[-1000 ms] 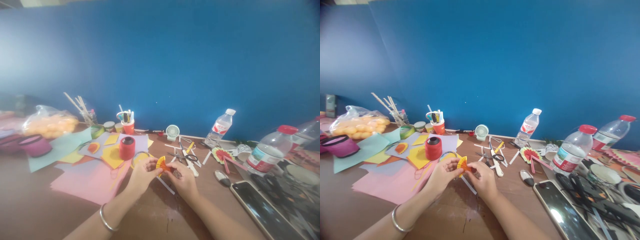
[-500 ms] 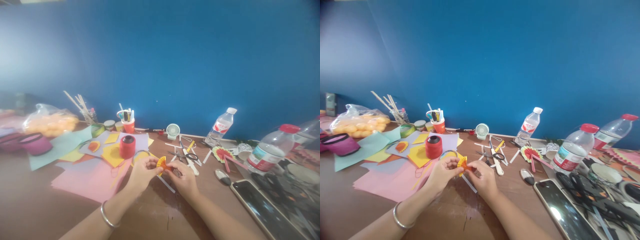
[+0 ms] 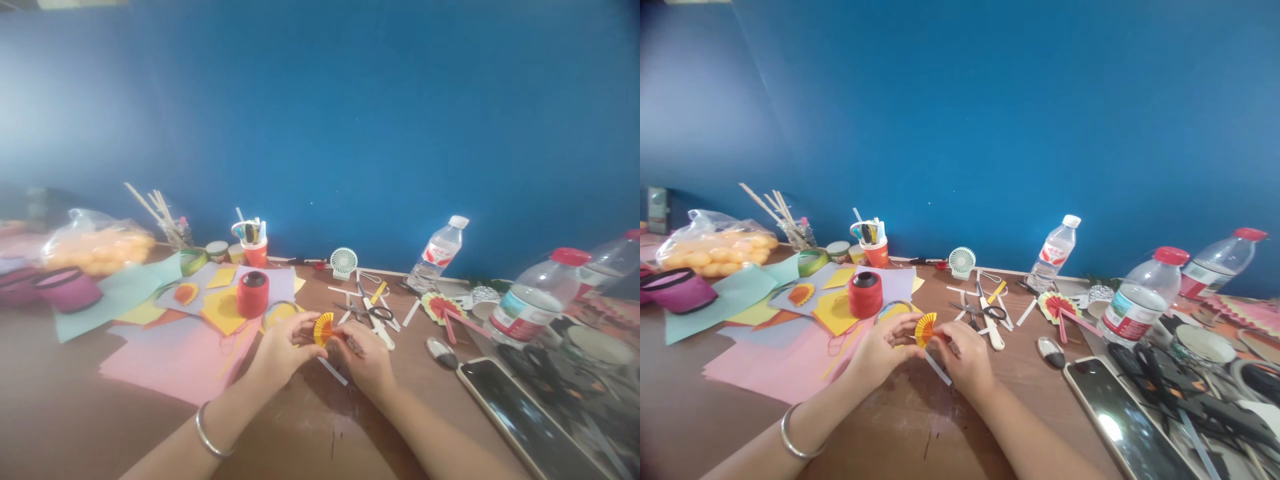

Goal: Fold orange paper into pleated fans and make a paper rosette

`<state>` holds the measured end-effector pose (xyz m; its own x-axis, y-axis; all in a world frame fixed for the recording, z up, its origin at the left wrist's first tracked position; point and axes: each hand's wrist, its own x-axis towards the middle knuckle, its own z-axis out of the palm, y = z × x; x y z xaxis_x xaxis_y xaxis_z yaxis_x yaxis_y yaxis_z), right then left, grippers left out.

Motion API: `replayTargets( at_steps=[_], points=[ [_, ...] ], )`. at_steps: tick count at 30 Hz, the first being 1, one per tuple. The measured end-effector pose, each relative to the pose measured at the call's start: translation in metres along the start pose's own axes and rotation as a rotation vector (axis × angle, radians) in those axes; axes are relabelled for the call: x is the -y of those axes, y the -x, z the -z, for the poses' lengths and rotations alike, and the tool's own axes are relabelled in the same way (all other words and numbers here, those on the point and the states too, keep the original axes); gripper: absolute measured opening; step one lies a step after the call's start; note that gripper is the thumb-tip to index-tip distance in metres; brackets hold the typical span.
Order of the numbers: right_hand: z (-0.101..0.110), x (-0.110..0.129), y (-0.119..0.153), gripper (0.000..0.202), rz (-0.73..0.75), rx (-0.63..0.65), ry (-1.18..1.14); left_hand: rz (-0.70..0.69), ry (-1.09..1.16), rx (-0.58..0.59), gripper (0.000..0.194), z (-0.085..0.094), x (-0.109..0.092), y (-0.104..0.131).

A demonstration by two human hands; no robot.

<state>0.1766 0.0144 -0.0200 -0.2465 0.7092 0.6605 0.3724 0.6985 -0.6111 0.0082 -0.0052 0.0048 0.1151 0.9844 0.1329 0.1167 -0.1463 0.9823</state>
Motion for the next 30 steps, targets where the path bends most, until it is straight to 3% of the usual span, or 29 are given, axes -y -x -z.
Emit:
replayTargets(
  at_steps=[5, 7, 12, 18, 24, 30],
  points=[
    [0.001, 0.003, 0.000, 0.009, -0.004, 0.042, 0.018, -0.202, -0.330, 0.023, 0.079, 0.001, -0.008, 0.006],
    [0.001, 0.004, 0.001, 0.009, 0.030, 0.070, 0.028, -0.314, -0.474, 0.067, 0.081, 0.001, -0.009, 0.007],
    [-0.001, 0.003, 0.001, 0.010, 0.101, 0.089, 0.042, -0.470, -0.661, -0.004, 0.038, 0.003, -0.004, 0.005],
    [-0.002, 0.001, 0.002, 0.009, 0.083, 0.079, 0.065, -0.581, -0.797, -0.036, 0.012, 0.007, -0.008, 0.004],
    [-0.002, 0.002, 0.001, 0.011, 0.073, 0.075, 0.094, -0.641, -1.106, 0.049, 0.019, 0.011, -0.009, 0.006],
    [-0.002, 0.002, -0.002, 0.006, 0.114, 0.096, 0.055, -0.655, -1.195, 0.062, 0.020, 0.013, -0.008, 0.006]
  ],
)
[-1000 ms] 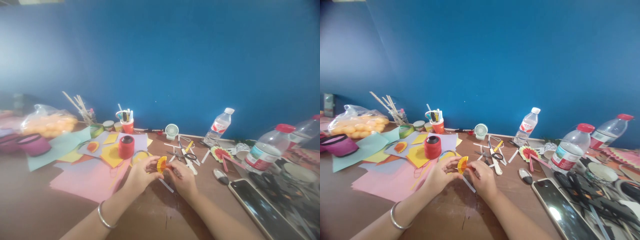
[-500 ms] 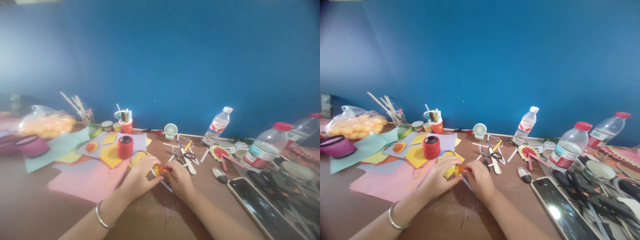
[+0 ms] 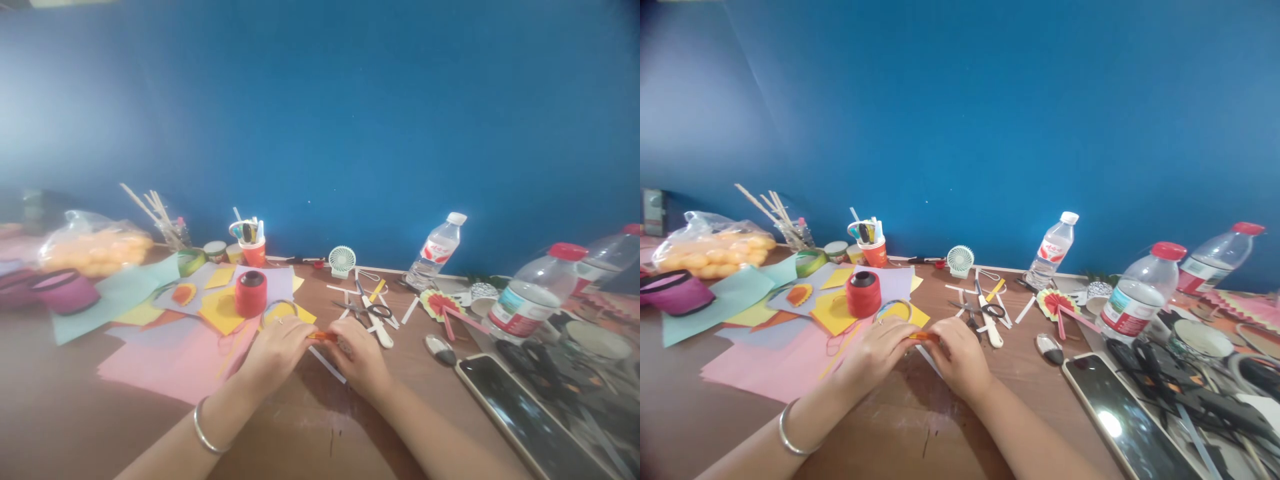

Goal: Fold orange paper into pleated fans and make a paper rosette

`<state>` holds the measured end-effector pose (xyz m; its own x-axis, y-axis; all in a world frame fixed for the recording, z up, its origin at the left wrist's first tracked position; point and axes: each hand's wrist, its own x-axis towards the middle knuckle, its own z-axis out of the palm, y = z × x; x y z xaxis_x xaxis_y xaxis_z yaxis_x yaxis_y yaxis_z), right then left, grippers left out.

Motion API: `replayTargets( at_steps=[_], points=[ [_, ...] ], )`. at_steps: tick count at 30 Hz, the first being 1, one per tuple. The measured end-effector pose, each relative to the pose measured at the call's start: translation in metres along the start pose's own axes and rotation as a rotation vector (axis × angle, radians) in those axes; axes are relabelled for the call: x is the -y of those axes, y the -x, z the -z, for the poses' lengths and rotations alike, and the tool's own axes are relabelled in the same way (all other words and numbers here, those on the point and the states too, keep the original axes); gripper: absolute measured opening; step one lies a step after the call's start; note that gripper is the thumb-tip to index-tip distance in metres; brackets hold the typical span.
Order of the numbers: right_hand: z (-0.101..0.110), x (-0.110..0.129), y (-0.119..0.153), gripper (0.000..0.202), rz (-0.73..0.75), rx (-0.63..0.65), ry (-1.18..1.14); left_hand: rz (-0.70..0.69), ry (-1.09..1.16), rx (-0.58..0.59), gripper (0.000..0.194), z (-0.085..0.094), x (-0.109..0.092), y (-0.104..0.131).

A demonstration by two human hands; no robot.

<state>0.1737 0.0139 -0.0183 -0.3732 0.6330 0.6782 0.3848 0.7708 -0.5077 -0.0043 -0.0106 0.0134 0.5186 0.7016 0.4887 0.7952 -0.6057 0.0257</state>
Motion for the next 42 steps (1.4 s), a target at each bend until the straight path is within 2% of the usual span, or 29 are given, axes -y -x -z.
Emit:
replayTargets(
  at_steps=[4, 7, 9, 12, 15, 18, 22, 25, 28, 31, 34, 36, 39, 42],
  points=[
    [0.000, -0.002, 0.001, 0.007, -0.047, -0.043, -0.055, 0.038, 0.118, -0.067, 0.019, -0.002, 0.002, -0.001],
    [-0.001, -0.003, 0.001, 0.006, -0.076, -0.063, -0.074, 0.080, 0.188, -0.141, 0.026, -0.005, 0.002, 0.000],
    [-0.001, -0.003, 0.001, 0.006, -0.084, -0.070, -0.089, 0.097, 0.211, -0.130, 0.031, -0.006, 0.002, 0.001],
    [-0.001, -0.002, 0.000, 0.007, -0.089, -0.078, -0.125, 0.123, 0.242, -0.086, 0.023, -0.006, 0.000, 0.000],
    [0.000, -0.002, 0.000, 0.008, -0.088, -0.072, -0.149, 0.126, 0.268, -0.110, 0.015, -0.005, -0.001, -0.001],
    [0.001, -0.002, -0.001, 0.009, -0.097, -0.066, -0.164, 0.120, 0.298, -0.137, 0.016, -0.004, 0.000, -0.002],
    [0.003, -0.001, -0.002, 0.010, -0.121, -0.061, -0.188, 0.147, 0.383, -0.114, 0.018, -0.003, 0.001, -0.001],
    [0.003, -0.001, -0.002, 0.013, -0.160, -0.062, -0.218, 0.273, 0.537, -0.125, 0.023, -0.006, -0.001, -0.003],
    [0.000, -0.002, -0.002, 0.015, -0.262, -0.096, -0.260, 0.511, 0.875, -0.171, 0.031, -0.014, -0.005, -0.006],
    [-0.006, -0.004, -0.003, 0.027, -0.419, -0.151, -0.461, 0.673, 1.155, -0.211, 0.031, -0.021, -0.007, -0.011],
    [-0.013, -0.008, -0.005, 0.039, -0.608, -0.191, -0.857, 0.708, 1.194, -0.218, 0.027, -0.023, -0.005, -0.013],
    [-0.016, -0.010, -0.007, 0.035, -0.705, -0.165, -1.024, 0.713, 1.185, -0.210, 0.024, -0.023, -0.003, -0.013],
    [-0.017, -0.012, -0.008, 0.022, -0.741, -0.135, -1.023, 0.757, 1.200, -0.230, 0.025, -0.022, -0.001, -0.012],
    [-0.016, -0.012, -0.007, 0.019, -0.757, -0.163, -1.001, 0.828, 1.236, -0.247, 0.029, -0.025, 0.000, -0.010]
  ],
)
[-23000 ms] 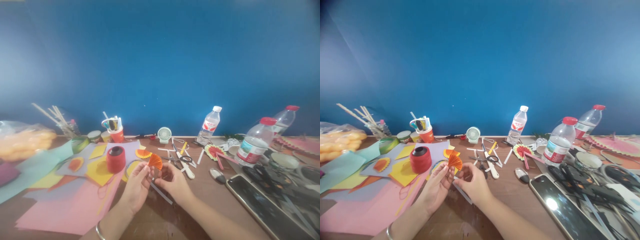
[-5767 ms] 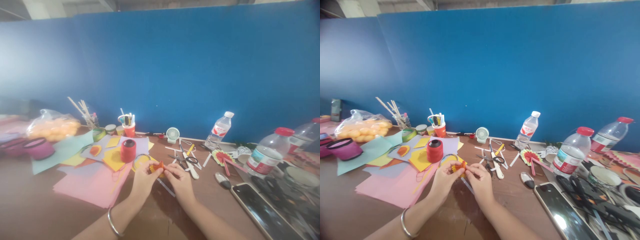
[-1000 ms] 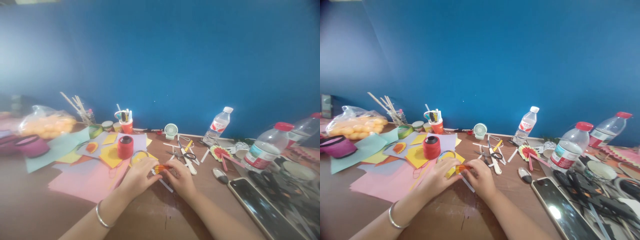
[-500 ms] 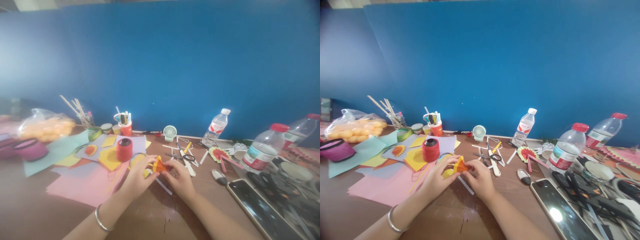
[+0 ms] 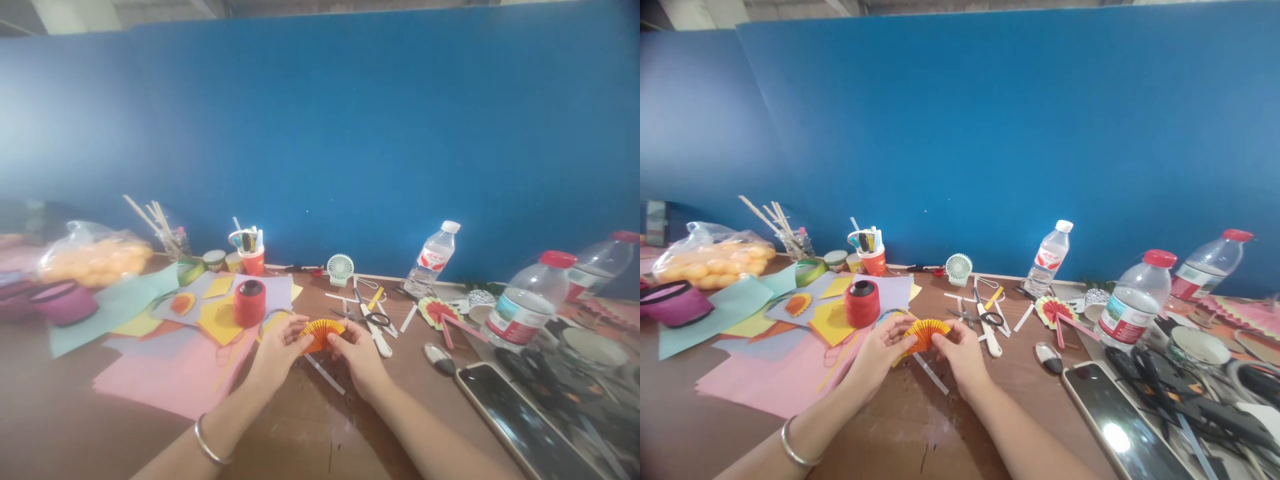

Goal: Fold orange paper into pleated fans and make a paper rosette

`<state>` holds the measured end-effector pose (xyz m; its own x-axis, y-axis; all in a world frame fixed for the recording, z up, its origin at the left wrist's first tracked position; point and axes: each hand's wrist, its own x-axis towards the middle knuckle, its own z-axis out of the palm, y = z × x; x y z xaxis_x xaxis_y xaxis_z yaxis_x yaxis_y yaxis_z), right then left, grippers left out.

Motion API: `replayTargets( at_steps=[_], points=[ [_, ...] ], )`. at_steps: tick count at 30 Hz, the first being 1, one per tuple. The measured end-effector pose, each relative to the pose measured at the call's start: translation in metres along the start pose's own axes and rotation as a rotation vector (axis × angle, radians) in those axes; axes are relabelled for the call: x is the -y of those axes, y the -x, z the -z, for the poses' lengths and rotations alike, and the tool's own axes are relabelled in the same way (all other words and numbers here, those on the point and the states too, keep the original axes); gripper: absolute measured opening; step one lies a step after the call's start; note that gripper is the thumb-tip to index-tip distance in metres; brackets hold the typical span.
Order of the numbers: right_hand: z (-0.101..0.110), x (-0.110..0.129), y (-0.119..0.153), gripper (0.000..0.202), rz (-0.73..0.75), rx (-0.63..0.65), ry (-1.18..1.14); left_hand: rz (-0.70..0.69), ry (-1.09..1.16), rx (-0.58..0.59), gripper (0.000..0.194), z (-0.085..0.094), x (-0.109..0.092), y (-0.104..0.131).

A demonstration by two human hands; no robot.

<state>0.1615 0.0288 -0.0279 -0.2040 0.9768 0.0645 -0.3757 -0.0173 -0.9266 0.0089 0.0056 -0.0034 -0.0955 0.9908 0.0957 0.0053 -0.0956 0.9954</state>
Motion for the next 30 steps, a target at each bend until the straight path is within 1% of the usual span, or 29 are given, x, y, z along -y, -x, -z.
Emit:
replayTargets(
  at_steps=[3, 6, 9, 11, 14, 15, 17, 19, 22, 25, 27, 30],
  points=[
    [0.000, 0.000, 0.001, 0.021, -0.049, -0.011, -0.062, 0.043, 0.008, -0.019, 0.027, 0.001, 0.005, -0.001],
    [0.000, 0.000, 0.002, 0.024, -0.086, -0.035, -0.098, 0.036, 0.016, -0.078, 0.026, 0.002, 0.009, -0.002],
    [0.001, 0.003, 0.003, 0.026, -0.108, -0.016, -0.011, 0.006, 0.027, -0.088, 0.024, 0.002, 0.006, -0.002],
    [0.002, 0.006, 0.005, 0.024, -0.039, 0.015, 0.131, -0.032, -0.018, -0.048, 0.022, 0.002, 0.003, 0.000],
    [0.003, 0.010, 0.005, 0.022, 0.125, 0.052, 0.333, -0.099, -0.160, 0.072, 0.019, 0.002, -0.001, 0.002],
    [0.003, 0.010, 0.005, 0.020, 0.141, 0.066, 0.370, -0.113, -0.192, 0.106, 0.018, 0.001, -0.001, 0.002],
    [0.004, 0.009, 0.004, 0.017, 0.110, 0.077, 0.393, -0.114, -0.195, 0.139, 0.019, 0.001, 0.001, 0.002],
    [0.005, 0.007, 0.003, 0.018, 0.086, 0.048, 0.381, -0.088, -0.126, 0.111, 0.020, 0.000, 0.005, 0.001],
    [0.005, 0.005, 0.002, 0.018, 0.117, -0.014, 0.349, -0.033, -0.021, 0.029, 0.022, 0.001, 0.010, -0.001],
    [0.005, 0.005, 0.002, 0.020, 0.124, -0.055, 0.321, 0.011, -0.004, -0.018, 0.027, 0.002, 0.011, -0.003],
    [0.004, 0.005, 0.002, 0.022, 0.117, -0.086, 0.293, 0.029, 0.006, 0.001, 0.029, 0.002, 0.009, -0.003],
    [0.004, 0.004, 0.002, 0.025, 0.114, -0.144, 0.262, 0.046, 0.048, 0.069, 0.032, 0.001, 0.006, -0.002]
  ],
)
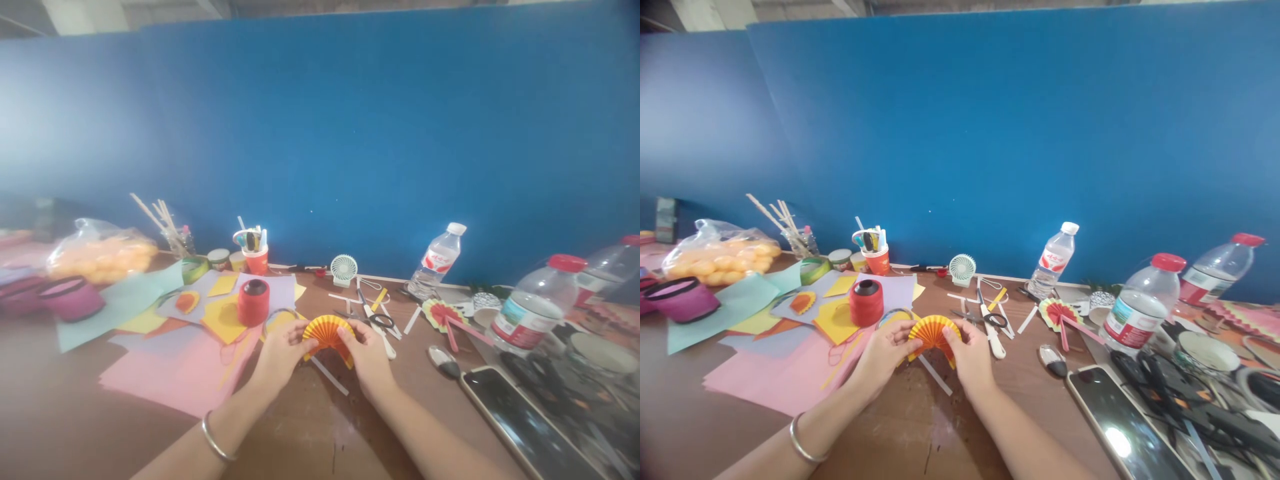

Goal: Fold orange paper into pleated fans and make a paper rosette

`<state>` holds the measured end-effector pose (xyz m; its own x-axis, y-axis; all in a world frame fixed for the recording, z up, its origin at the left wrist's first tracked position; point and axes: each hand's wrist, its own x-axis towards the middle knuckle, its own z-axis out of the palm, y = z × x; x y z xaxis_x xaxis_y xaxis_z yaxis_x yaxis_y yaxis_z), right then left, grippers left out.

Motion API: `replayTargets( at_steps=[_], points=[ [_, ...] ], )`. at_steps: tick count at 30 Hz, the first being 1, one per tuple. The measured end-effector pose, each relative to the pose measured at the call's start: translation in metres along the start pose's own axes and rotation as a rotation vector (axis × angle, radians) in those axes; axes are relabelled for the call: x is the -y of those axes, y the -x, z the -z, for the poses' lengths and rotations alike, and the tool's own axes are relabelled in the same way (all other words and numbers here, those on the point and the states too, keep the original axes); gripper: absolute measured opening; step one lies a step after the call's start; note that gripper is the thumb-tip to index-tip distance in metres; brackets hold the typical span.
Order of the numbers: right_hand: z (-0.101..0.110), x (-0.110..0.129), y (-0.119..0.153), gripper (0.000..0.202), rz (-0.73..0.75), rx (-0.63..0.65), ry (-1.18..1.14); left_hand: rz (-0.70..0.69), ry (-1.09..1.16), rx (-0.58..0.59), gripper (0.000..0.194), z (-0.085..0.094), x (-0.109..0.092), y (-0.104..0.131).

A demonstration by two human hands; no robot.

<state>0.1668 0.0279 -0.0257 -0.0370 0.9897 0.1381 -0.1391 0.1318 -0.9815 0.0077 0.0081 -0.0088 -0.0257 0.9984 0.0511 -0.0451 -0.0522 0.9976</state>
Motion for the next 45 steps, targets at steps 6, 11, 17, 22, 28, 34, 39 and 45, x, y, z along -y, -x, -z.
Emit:
replayTargets(
  at_steps=[6, 11, 17, 22, 28, 34, 39, 45],
  points=[
    [-0.004, -0.001, 0.000, 0.032, -0.086, 0.006, -0.167, -0.031, 0.009, -0.074, 0.033, 0.000, 0.001, 0.000],
    [-0.004, 0.000, 0.001, 0.031, -0.111, 0.025, -0.116, -0.084, 0.027, -0.185, 0.034, 0.001, 0.002, 0.000],
    [-0.004, -0.004, 0.000, 0.028, -0.125, 0.007, -0.153, -0.101, 0.033, -0.156, 0.039, -0.001, -0.003, 0.001],
    [-0.005, -0.003, 0.002, 0.028, -0.182, -0.002, -0.252, -0.114, -0.009, -0.117, 0.039, -0.004, -0.005, 0.004],
    [-0.010, 0.001, 0.008, 0.029, -0.170, 0.105, -0.179, -0.096, 0.061, -0.173, 0.041, -0.005, -0.004, 0.006],
    [-0.014, 0.002, 0.011, 0.020, -0.148, 0.165, -0.138, -0.079, 0.069, -0.156, 0.036, -0.013, -0.004, 0.010],
    [-0.014, 0.000, 0.012, 0.018, -0.154, 0.172, -0.171, -0.043, 0.061, -0.137, 0.034, -0.015, -0.005, 0.012],
    [-0.011, 0.001, 0.010, 0.012, -0.166, 0.096, -0.184, -0.082, 0.089, -0.069, 0.024, -0.008, -0.009, 0.010]
  ],
)
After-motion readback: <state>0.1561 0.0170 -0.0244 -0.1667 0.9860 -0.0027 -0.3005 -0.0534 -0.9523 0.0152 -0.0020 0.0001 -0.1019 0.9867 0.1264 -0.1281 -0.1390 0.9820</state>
